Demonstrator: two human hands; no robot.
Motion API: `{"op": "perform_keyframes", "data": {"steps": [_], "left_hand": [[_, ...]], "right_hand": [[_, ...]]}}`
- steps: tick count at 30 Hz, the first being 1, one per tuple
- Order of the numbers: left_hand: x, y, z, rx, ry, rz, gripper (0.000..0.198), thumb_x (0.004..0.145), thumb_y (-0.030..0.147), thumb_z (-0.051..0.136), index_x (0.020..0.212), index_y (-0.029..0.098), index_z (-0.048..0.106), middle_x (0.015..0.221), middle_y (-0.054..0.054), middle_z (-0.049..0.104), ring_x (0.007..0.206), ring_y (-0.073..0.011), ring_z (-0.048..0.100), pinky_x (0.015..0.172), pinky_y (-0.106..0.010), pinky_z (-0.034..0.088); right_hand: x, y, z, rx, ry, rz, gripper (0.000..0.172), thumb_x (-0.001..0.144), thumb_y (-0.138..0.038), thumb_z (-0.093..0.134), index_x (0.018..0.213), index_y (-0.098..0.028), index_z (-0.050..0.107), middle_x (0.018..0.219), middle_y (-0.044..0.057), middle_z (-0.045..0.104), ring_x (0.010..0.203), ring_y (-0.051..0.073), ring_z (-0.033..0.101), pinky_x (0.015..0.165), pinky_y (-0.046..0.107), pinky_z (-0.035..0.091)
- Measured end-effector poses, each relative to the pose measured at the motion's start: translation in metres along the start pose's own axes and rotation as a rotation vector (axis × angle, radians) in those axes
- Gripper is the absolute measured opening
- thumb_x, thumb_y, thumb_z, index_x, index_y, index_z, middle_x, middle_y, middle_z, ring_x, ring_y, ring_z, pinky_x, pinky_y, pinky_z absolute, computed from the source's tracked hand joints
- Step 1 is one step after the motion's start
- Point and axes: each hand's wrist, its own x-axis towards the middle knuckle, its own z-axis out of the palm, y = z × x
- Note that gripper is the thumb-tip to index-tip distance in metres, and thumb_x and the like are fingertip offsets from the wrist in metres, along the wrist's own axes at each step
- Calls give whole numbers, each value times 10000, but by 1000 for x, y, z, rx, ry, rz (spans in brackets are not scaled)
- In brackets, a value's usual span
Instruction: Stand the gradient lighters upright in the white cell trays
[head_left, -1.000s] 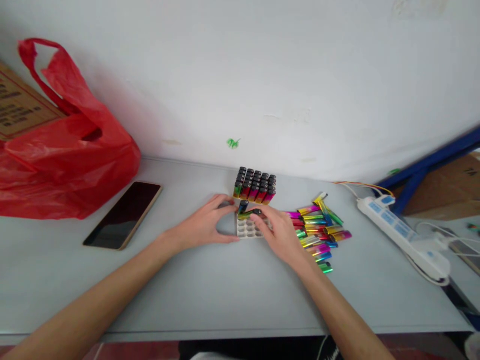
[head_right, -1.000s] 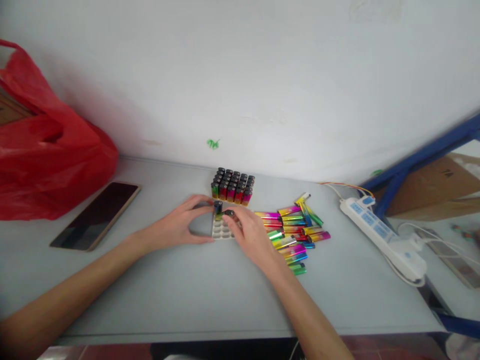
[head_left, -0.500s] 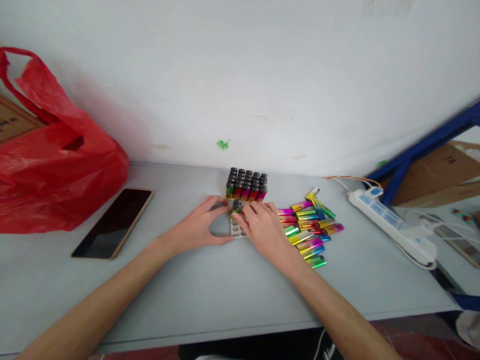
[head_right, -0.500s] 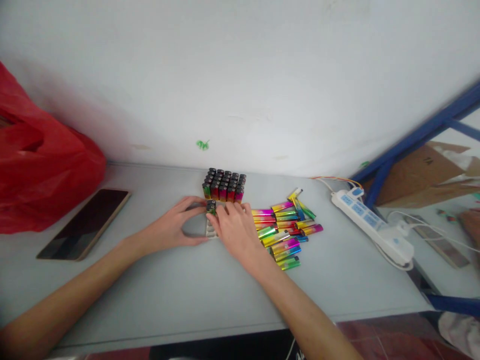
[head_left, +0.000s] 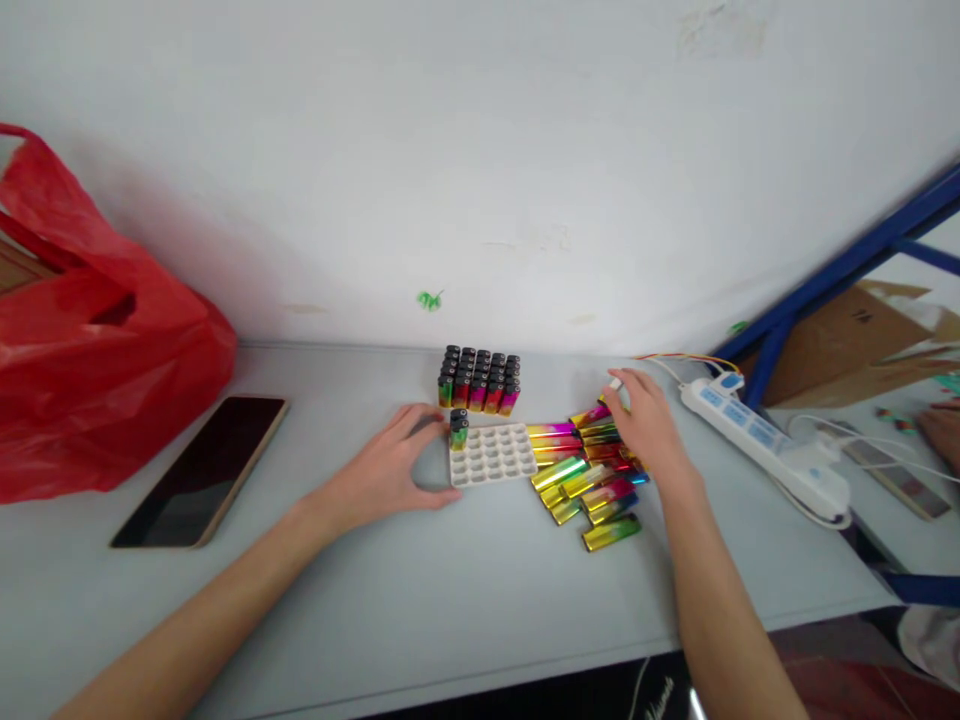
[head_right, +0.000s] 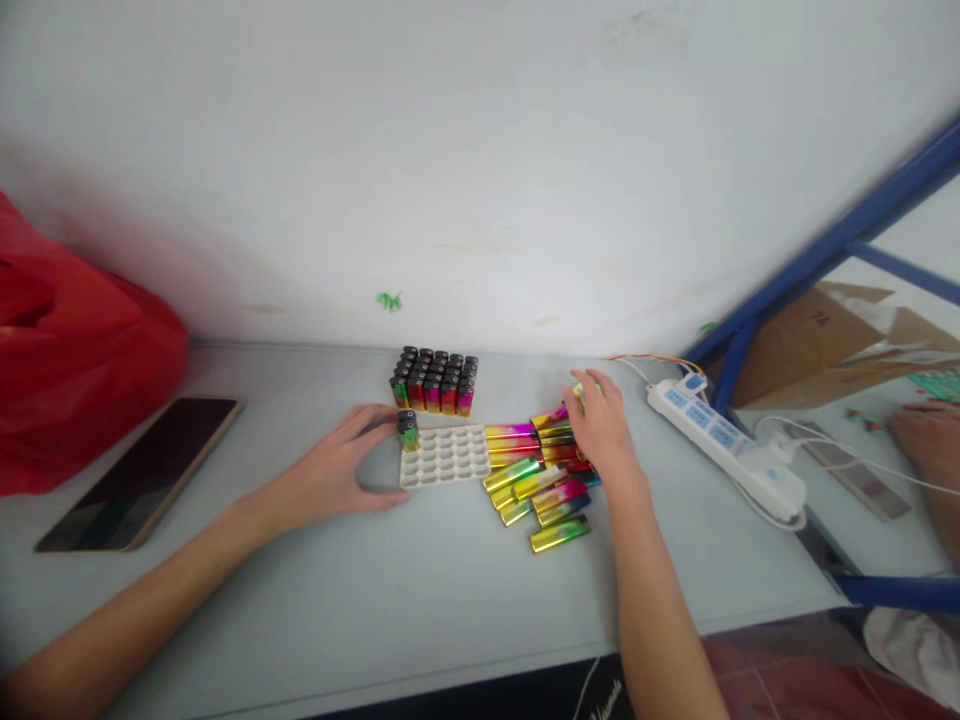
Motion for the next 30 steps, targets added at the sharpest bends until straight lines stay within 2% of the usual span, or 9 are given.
{"op": "perform_keyframes", "data": {"steps": [3, 6, 11, 15, 19, 22, 26, 28, 30], "left_hand": [[1, 1, 0, -2, -4, -12, 697, 808, 631, 903, 1332, 214, 711, 1446, -156, 649, 1382, -401, 625, 1227, -546, 541], [1, 0, 1, -15, 2, -9, 669, 850, 652, 864, 1328, 211, 706, 1436, -159, 648, 1385, -393, 622, 1236, -548, 531], [1, 1, 0, -34, -5, -13, 665, 847, 643, 870, 1337, 225, 702, 1439, -157, 648, 1383, -395, 619, 1231, -556, 532], [1, 2, -1, -32, -7, -8, 648, 851, 628, 873, 1329, 222, 706, 1446, -158, 647, 1386, -396, 615, 1229, -559, 532], [1, 1, 0, -33, 1, -13, 651, 850, 659, 865, 1316, 231, 715, 1436, -150, 655, 1378, -398, 619, 1230, -560, 531], [1, 0, 0, -29, -5, -18, 665, 852, 674, 859, 1321, 228, 708, 1441, -153, 647, 1379, -397, 620, 1233, -558, 529], [1, 0, -1, -25, -21, -14, 665, 867, 670, 851, 1327, 213, 700, 1457, -164, 636, 1399, -395, 611, 1241, -551, 523], [1, 1, -2, -24, -26, -15, 666, 861, 649, 866, 1336, 212, 701, 1463, -164, 638, 1403, -399, 610, 1238, -554, 526], [1, 1, -2, -28, -29, -15, 663, 856, 622, 884, 1350, 221, 700, 1478, -160, 638, 1411, -403, 607, 1238, -561, 527]], "right_hand": [[2, 21, 11, -44, -138, 77, 498, 1072, -373, 510, 1458, -134, 715, 1527, 248, 668, 1548, 397, 526, 1286, 598, 427], [2, 26, 16, -30, -208, 61, 442, 1056, -356, 518, 1339, -144, 782, 1437, 237, 723, 1505, 393, 568, 1273, 582, 454], [1, 23, 14, 10, -160, -4, 236, 1000, -309, 621, 1058, -191, 817, 1187, 191, 773, 1269, 356, 685, 1189, 542, 516], [4, 17, 18, 29, -93, 50, 229, 974, -335, 691, 1119, -180, 777, 1136, 174, 745, 1112, 336, 724, 1106, 520, 559], [9, 8, 23, 59, -80, 152, 414, 917, -228, 708, 1325, -153, 705, 1061, 142, 777, 997, 309, 752, 1046, 508, 586], [10, -2, 21, 159, -121, 125, 484, 906, -190, 699, 1389, -155, 686, 1038, 115, 803, 978, 286, 764, 1035, 496, 596], [7, -22, 13, 369, -89, 33, 419, 906, -321, 735, 1300, -184, 772, 1099, 109, 777, 962, 262, 742, 1017, 498, 615], [5, -36, 9, 531, -33, 79, 406, 895, -435, 768, 1210, -183, 816, 1094, 109, 750, 939, 250, 724, 959, 468, 630], [2, -54, 3, 723, 2, 189, 454, 870, -526, 812, 1171, -186, 819, 1070, 95, 746, 938, 237, 714, 913, 427, 625]]}}
